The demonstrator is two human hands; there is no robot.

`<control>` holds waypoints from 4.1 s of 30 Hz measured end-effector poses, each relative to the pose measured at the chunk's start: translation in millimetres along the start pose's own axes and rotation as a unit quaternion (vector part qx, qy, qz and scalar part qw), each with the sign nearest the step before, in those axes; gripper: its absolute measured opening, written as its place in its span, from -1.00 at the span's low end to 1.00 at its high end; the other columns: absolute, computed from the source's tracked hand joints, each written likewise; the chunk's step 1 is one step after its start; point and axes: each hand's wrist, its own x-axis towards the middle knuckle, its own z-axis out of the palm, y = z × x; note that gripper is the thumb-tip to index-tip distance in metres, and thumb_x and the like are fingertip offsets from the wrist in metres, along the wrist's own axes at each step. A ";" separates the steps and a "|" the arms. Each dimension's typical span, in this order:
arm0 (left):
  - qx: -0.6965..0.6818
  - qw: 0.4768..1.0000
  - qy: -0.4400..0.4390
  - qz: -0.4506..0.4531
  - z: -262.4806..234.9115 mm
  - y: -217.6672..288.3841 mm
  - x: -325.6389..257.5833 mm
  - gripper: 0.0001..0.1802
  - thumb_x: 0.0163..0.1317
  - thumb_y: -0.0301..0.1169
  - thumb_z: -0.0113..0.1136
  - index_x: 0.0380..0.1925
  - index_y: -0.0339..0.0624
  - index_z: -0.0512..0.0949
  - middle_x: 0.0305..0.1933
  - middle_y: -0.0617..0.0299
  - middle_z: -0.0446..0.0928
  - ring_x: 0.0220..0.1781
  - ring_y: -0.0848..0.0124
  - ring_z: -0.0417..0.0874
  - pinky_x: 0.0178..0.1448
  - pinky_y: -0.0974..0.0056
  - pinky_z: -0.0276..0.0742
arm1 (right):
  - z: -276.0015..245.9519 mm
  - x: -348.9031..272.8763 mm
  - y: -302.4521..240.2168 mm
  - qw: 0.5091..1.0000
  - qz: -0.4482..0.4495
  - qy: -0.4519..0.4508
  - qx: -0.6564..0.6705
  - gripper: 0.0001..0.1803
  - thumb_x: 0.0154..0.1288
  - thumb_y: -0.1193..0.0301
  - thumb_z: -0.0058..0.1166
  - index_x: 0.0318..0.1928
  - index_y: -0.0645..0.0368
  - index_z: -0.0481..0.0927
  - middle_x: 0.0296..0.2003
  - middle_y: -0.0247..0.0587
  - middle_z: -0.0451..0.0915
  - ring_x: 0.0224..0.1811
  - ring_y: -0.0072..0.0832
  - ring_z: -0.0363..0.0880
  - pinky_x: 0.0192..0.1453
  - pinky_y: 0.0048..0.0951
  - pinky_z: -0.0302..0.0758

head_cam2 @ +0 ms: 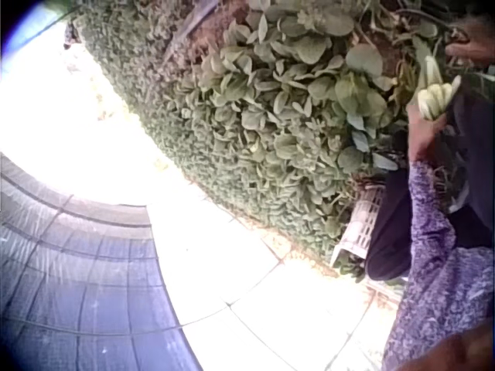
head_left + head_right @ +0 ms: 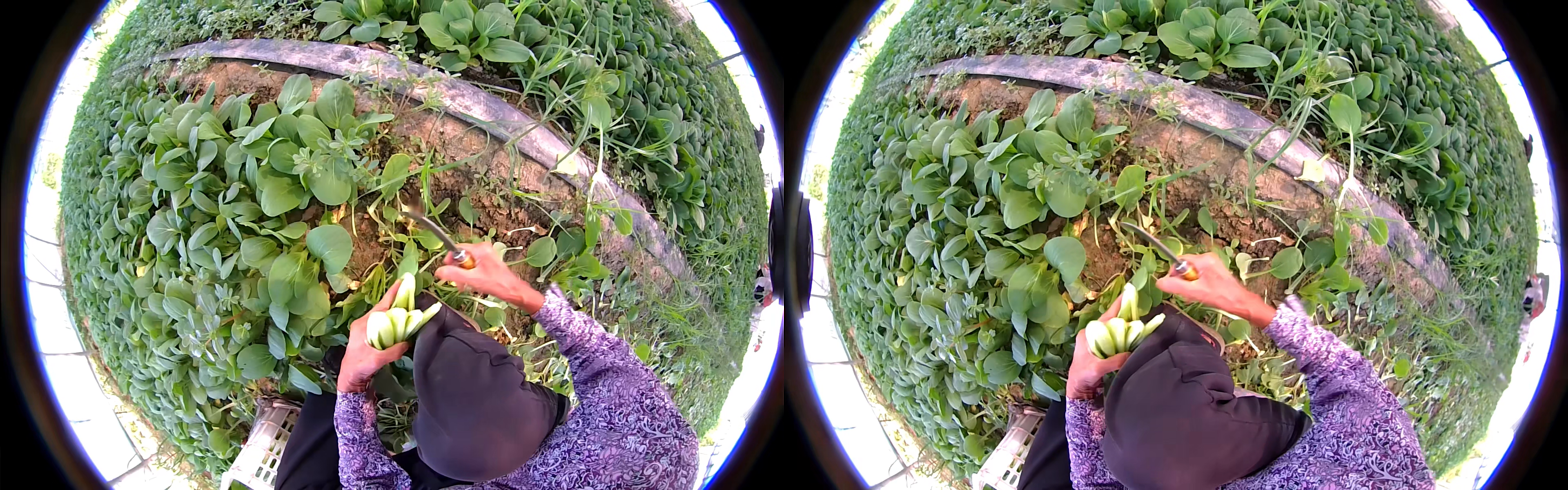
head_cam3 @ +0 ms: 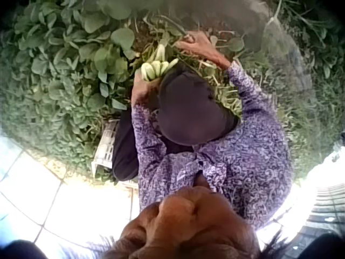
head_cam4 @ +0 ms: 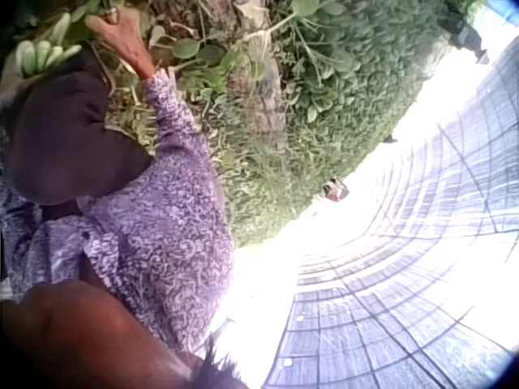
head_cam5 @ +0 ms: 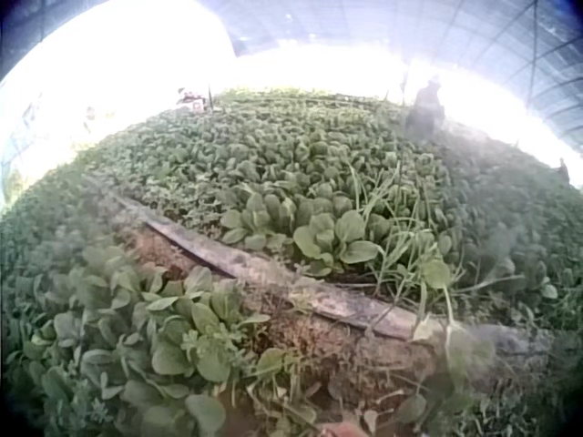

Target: The person harvests leafy greens by cutting the base of each plant with a sickle and gathering them into a plastic crate.

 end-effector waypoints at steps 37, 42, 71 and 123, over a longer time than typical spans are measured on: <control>-0.175 0.979 0.101 -0.006 -28.1 11.1 2.9 -0.23 -0.31 -0.70 0.12 0.10 -0.49 0.27 0.11 -0.08 0.41 0.08 0.20 0.51 0.22 0.21 0.36 | -10.8 69.9 2.6 0.972 -0.090 -0.055 -0.211 -0.57 0.06 0.08 0.24 -0.64 0.17 0.51 -0.81 -0.44 0.38 -0.78 -0.68 0.33 -0.68 -0.62 0.21; -0.068 0.996 0.059 0.009 -12.3 16.9 8.0 -0.24 -0.28 -0.59 0.25 0.09 -0.49 0.35 -0.03 0.06 0.52 -0.01 0.36 0.55 0.16 0.32 0.37 | 20.4 43.2 -10.1 0.991 -0.008 -0.127 0.050 -0.59 0.12 0.08 0.21 -0.58 0.18 0.55 -0.79 -0.46 0.41 -0.77 -0.76 0.31 -0.68 -0.66 0.15; 0.120 0.989 0.038 0.073 41.3 -31.4 38.8 -0.32 -0.18 -0.48 0.40 0.04 -0.24 0.39 -0.08 0.24 0.53 -0.07 0.47 0.52 0.07 0.37 0.43 | 24.4 -22.1 14.5 0.967 0.087 0.063 0.231 -0.84 0.12 0.45 0.20 -0.36 0.27 0.53 -0.69 -0.41 0.47 -0.77 -0.73 0.40 -0.77 -0.73 0.21; 0.702 0.685 0.191 0.051 -178.6 -12.6 34.5 -0.75 -0.10 -0.51 0.11 -0.31 -0.22 0.52 -0.29 -0.03 0.52 -0.23 0.02 0.55 -0.24 0.05 0.48 | 130.3 166.5 73.2 0.954 0.052 -0.225 -0.190 -0.63 0.37 0.31 -0.14 -0.34 0.49 0.37 -0.54 0.01 0.46 -0.73 -0.32 0.50 -0.69 -0.36 0.46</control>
